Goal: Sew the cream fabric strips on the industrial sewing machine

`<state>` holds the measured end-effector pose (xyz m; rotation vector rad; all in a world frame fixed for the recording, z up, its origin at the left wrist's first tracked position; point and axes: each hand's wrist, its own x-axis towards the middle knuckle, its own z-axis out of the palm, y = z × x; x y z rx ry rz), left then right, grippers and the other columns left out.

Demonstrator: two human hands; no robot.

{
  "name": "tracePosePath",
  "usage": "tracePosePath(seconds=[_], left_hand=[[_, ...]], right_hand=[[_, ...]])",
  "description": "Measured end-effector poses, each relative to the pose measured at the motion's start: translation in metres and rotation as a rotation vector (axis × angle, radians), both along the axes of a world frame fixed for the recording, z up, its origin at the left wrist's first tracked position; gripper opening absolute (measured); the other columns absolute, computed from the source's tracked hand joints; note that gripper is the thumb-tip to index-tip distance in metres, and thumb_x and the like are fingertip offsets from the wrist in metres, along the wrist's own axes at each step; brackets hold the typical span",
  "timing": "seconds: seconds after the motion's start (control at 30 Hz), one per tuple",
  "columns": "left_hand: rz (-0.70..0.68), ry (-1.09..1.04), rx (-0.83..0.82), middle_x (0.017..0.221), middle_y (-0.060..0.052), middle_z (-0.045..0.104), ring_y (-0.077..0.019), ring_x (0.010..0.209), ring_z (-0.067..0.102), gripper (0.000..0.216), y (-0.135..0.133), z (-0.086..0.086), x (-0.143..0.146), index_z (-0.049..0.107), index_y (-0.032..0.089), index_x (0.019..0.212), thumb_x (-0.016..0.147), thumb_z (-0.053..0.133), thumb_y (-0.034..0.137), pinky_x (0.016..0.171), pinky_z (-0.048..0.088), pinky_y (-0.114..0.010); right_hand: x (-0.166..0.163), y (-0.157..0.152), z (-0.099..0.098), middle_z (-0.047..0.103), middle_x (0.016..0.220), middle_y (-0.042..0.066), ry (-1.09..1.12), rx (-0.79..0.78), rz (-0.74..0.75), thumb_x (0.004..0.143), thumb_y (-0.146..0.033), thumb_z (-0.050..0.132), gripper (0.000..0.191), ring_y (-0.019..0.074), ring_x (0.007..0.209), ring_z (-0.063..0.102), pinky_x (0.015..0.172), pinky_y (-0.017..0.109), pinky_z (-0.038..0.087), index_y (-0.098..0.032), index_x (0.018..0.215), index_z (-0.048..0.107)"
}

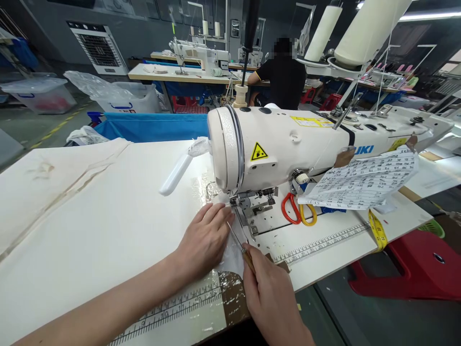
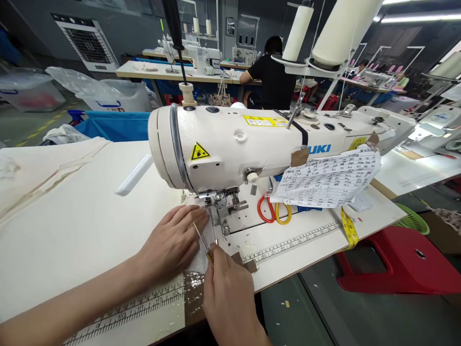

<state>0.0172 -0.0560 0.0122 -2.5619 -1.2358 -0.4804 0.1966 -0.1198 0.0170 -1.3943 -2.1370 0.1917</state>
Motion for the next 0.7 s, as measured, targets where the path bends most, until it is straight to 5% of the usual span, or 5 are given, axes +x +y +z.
tracePosePath(seconds=[0.37, 0.7], left_hand=[[-0.029, -0.032, -0.09, 0.137, -0.017, 0.059, -0.0312, 0.131, 0.051, 0.045, -0.011, -0.009, 0.009, 0.059, 0.004, 0.131, 0.099, 0.037, 0.028, 0.114, 0.036, -0.048], [-0.031, -0.011, -0.072, 0.135, -0.018, 0.06, -0.0301, 0.131, 0.049, 0.045, -0.013, -0.007, 0.01, 0.058, 0.005, 0.131, 0.101, 0.035, 0.029, 0.115, 0.035, -0.05]], right_hand=[[0.03, -0.018, -0.009, 0.077, 0.102, 0.011, -0.08, -0.022, 0.057, 0.097, -0.011, 0.036, 0.034, 0.0231, 0.08, 0.077, 0.058, 0.03, 0.061, -0.012, 0.123, 0.057], [0.063, -0.026, -0.015, 0.077, 0.11, 0.012, 0.138, -0.212, 0.007, 0.102, -0.019, 0.04, 0.032, 0.0193, 0.092, 0.076, 0.072, 0.021, 0.061, -0.017, 0.129, 0.058]])
